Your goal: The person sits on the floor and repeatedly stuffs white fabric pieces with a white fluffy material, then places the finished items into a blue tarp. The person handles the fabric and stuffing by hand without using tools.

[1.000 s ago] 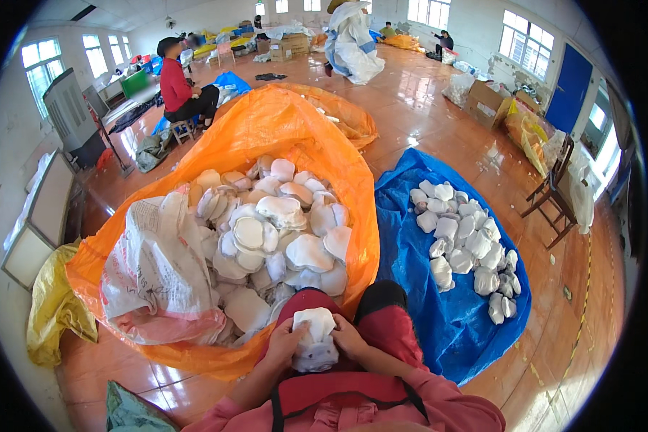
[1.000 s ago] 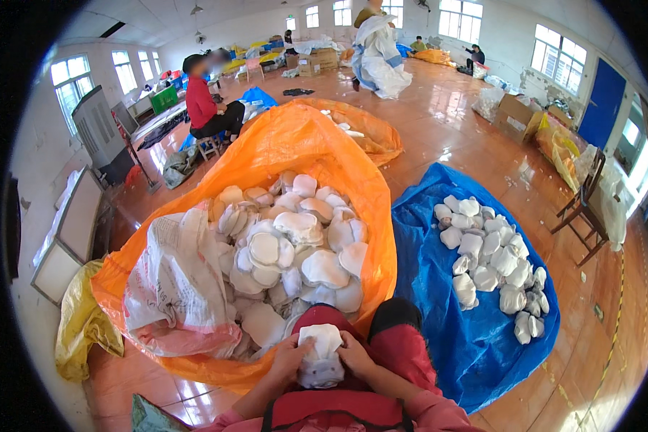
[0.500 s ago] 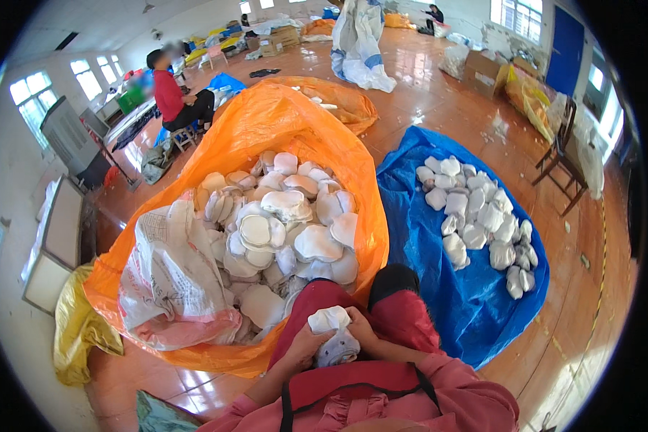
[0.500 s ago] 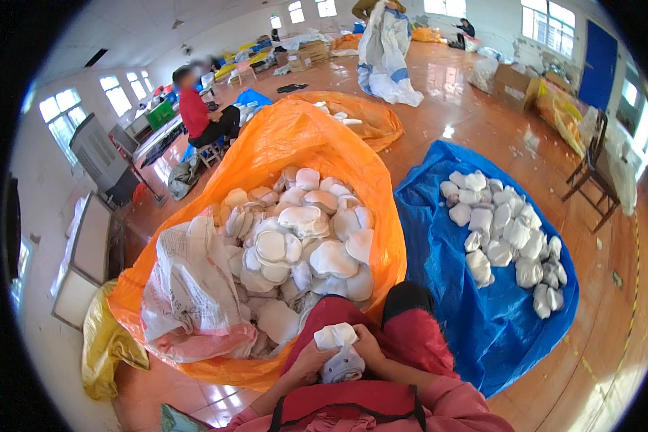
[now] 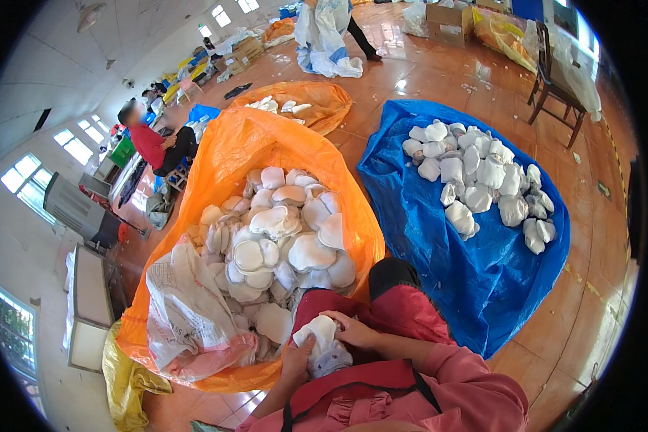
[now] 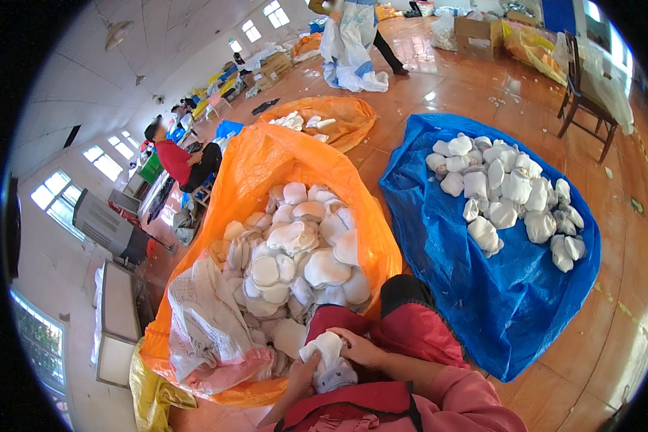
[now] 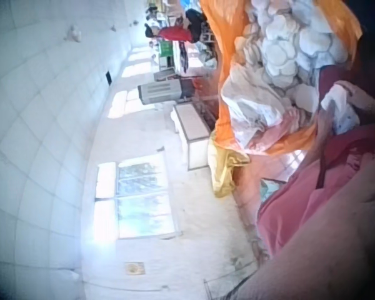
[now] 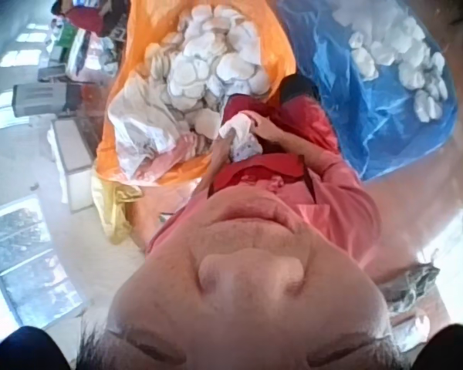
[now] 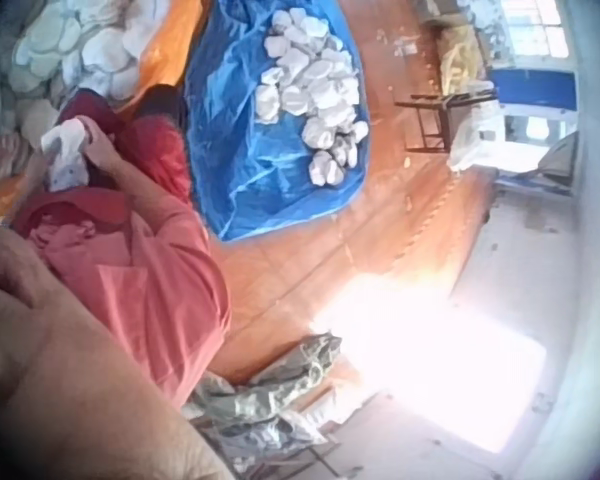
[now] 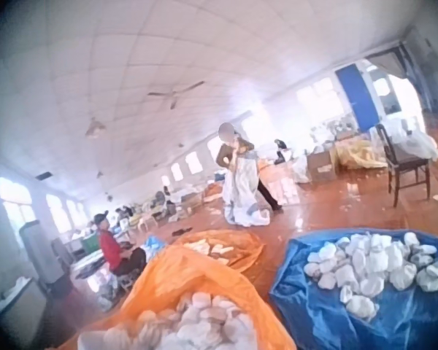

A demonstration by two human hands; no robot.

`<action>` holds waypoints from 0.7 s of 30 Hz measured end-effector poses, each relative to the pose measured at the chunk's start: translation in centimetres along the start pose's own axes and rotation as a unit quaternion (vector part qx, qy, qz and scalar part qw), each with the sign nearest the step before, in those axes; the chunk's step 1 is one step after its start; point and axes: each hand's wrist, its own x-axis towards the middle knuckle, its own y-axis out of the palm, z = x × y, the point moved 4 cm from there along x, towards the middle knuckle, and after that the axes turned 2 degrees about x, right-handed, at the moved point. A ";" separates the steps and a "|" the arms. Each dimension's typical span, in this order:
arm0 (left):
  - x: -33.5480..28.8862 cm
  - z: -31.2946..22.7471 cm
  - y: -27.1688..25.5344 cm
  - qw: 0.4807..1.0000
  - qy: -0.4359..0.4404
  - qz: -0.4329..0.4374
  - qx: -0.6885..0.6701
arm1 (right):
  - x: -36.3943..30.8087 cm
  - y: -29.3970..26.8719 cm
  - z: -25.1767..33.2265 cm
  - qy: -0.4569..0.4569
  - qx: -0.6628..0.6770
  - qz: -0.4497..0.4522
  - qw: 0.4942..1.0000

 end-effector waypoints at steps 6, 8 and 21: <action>0.2 -1.3 1.8 0.987 -0.076 0.011 0.141 | -0.4 -0.6 -0.5 0.031 0.136 0.008 0.990; 0.3 -0.3 2.3 0.984 -0.109 0.033 0.136 | -0.8 -0.7 -0.8 0.033 0.149 0.013 0.988; 0.8 1.1 0.1 0.937 0.136 -0.080 0.312 | -1.1 -1.5 0.5 0.046 0.041 0.008 0.998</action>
